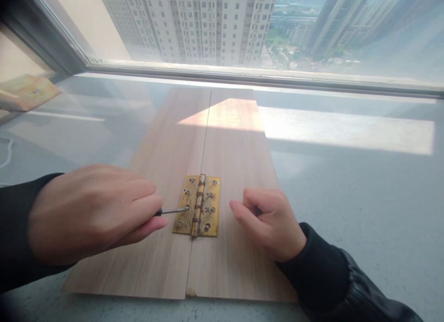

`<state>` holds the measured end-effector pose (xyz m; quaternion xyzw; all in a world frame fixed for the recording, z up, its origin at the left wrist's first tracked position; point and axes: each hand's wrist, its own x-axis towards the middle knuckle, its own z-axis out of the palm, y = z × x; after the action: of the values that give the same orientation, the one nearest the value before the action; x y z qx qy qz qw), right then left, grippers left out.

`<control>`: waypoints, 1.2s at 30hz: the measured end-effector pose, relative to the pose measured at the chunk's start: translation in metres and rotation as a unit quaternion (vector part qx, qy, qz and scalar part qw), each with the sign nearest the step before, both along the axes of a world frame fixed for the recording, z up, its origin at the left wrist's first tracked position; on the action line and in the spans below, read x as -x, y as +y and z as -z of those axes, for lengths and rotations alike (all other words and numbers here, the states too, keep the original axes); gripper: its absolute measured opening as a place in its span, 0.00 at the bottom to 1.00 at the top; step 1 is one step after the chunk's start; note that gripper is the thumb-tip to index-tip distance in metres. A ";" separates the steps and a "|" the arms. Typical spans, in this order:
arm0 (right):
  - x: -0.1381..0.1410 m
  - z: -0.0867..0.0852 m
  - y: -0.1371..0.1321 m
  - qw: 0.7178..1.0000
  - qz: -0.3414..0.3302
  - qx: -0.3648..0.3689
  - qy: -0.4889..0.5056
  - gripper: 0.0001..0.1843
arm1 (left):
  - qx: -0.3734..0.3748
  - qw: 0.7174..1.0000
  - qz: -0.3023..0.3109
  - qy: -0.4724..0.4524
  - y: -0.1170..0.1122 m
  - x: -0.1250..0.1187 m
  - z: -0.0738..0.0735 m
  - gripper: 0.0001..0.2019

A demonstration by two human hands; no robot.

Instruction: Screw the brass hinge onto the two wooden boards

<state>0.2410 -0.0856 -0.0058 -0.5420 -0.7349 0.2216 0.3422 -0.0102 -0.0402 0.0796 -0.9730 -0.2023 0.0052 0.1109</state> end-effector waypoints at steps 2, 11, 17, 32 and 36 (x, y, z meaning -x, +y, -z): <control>0.000 0.000 0.000 1.000 0.000 0.002 0.001 0.23 | 0.003 1.000 0.013 -0.004 0.001 -0.001 0.000 0.15; -0.001 0.000 -0.001 1.000 -0.002 0.015 0.004 0.23 | 0.032 0.965 -0.123 -0.230 -0.014 0.009 0.004 0.12; 0.000 -0.002 0.000 0.999 0.015 0.031 0.030 0.20 | 0.123 0.836 -0.244 -0.475 -0.018 0.002 0.038 0.05; 0.009 -0.027 0.010 0.985 0.099 0.021 -0.136 0.13 | -0.095 0.880 -0.188 -0.426 0.038 0.032 0.075 0.11; -0.006 -0.002 0.003 0.975 0.110 0.000 -0.191 0.18 | -0.102 0.891 -0.267 -0.353 0.060 0.089 0.102 0.14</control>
<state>0.2471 -0.0823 -0.0038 -0.6516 -0.7228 0.0752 0.2176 -0.0994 0.0197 -0.0225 -0.8035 -0.4794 -0.3303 0.1247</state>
